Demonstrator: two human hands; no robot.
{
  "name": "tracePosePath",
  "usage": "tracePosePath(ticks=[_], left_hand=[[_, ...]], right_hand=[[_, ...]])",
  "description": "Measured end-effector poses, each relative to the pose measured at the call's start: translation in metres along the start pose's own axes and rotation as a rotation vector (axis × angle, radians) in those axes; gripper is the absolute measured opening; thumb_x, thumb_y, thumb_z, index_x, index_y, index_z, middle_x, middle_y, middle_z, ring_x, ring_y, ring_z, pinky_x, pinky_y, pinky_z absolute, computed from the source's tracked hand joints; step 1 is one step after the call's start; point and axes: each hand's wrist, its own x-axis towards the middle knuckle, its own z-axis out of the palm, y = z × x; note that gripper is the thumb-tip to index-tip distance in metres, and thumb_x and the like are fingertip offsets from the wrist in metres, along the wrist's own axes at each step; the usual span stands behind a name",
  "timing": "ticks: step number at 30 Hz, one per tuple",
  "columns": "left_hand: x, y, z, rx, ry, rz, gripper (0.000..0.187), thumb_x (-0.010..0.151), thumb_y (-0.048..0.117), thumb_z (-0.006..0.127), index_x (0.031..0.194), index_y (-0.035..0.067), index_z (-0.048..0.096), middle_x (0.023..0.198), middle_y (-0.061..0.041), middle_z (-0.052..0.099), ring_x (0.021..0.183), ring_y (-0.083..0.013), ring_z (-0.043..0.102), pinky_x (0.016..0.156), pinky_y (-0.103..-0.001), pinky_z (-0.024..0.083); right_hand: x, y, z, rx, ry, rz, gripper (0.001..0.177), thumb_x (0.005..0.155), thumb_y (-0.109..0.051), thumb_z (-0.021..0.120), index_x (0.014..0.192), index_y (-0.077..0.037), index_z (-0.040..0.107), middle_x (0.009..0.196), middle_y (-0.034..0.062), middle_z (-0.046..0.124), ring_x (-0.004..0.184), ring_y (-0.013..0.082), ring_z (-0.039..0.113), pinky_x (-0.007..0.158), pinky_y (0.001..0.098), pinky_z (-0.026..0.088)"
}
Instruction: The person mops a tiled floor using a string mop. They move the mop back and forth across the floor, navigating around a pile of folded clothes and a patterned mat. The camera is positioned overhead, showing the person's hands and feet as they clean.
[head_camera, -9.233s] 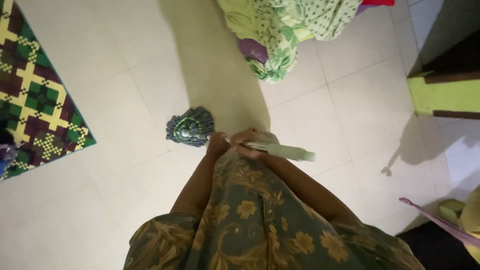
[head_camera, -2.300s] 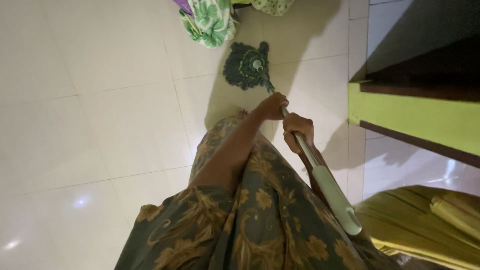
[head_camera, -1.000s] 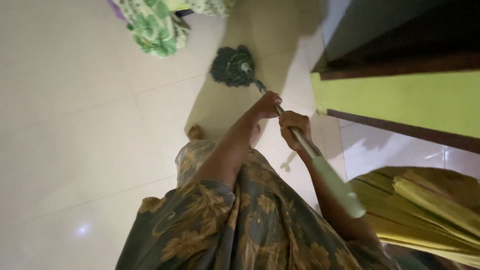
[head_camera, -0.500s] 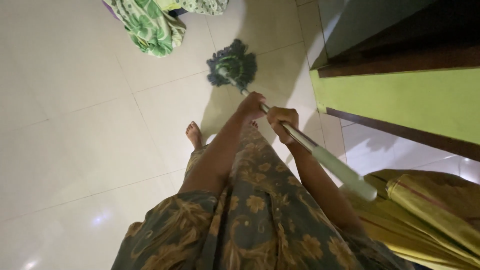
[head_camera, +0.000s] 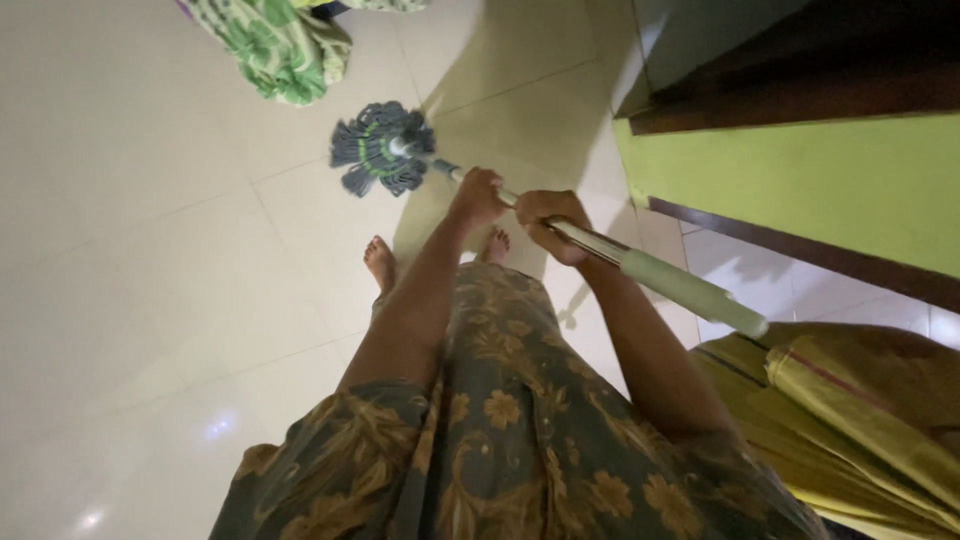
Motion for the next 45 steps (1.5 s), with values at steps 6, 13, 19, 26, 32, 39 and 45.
tracePosePath(ticks=[6,13,19,26,32,39,45], left_hand=[[0.051,0.077,0.039,0.039,-0.006,0.462,0.016,0.066,0.008,0.061,0.064,0.007,0.046,0.067,-0.012,0.051,0.066,-0.0323,0.057,0.069,-0.036,0.046],[0.082,0.078,0.077,0.317,-0.142,0.551,0.019,0.062,0.004,0.057,0.061,0.012,0.04,0.063,-0.004,0.045,0.058,-0.0192,0.048,0.065,-0.037,0.046],[0.062,0.09,0.06,0.228,-0.162,0.398,0.015,0.065,0.009,0.059,0.061,0.012,0.045,0.064,-0.008,0.05,0.058,-0.0268,0.056,0.061,-0.037,0.047],[0.031,0.007,0.05,0.082,-0.047,-0.147,0.03,0.074,0.015,0.069,0.102,0.007,0.066,0.098,-0.016,0.062,0.088,-0.0335,0.066,0.076,-0.043,0.054],[-0.032,0.077,-0.052,0.087,0.015,-0.17,0.043,0.078,0.017,0.073,0.114,-0.004,0.066,0.111,-0.025,0.064,0.112,-0.0469,0.06,0.092,-0.055,0.048],[0.073,0.016,0.032,-0.262,-0.252,-0.078,0.033,0.074,0.006,0.065,0.106,-0.002,0.065,0.092,-0.008,0.061,0.087,-0.015,0.065,0.087,-0.03,0.057],[0.13,0.114,0.106,0.046,-0.139,0.489,0.022,0.062,0.022,0.069,0.058,0.007,0.054,0.064,-0.012,0.057,0.064,-0.0369,0.063,0.065,-0.05,0.048]], right_hand=[[-0.021,-0.029,-0.057,-0.24,0.051,0.158,0.027,0.083,0.011,0.059,0.061,-0.004,0.055,0.056,0.0071,0.046,0.045,0.028,0.043,0.05,0.0383,0.042],[-0.041,-0.025,-0.051,-0.324,0.129,0.104,0.031,0.076,0.008,0.06,0.056,-0.01,0.046,0.051,0.0029,0.037,0.04,0.0222,0.038,0.047,0.0351,0.038],[-0.053,-0.008,-0.07,-0.18,0.113,0.137,0.048,0.1,-0.031,0.065,0.059,-0.011,0.052,0.055,0.002,0.043,0.044,0.0204,0.044,0.05,0.0333,0.042],[-0.011,-0.003,-0.038,0.002,0.064,0.073,0.032,0.095,-0.004,0.059,0.063,-0.008,0.053,0.056,0.0057,0.044,0.046,0.022,0.038,0.047,0.035,0.037],[0.003,0.035,-0.007,0.211,0.027,-0.056,0.055,0.103,-0.049,0.055,0.073,-0.003,0.059,0.065,0.0073,0.049,0.055,0.0179,0.045,0.052,0.035,0.042],[0.019,-0.017,-0.076,-0.03,0.147,0.078,0.025,0.096,-0.006,0.066,0.072,0.0,0.065,0.064,0.0145,0.058,0.053,0.0309,0.051,0.053,0.0428,0.047],[-0.011,-0.056,-0.134,-0.321,0.287,0.237,0.027,0.096,-0.013,0.069,0.071,-0.002,0.066,0.06,0.0084,0.056,0.051,0.0217,0.05,0.053,0.036,0.046]])
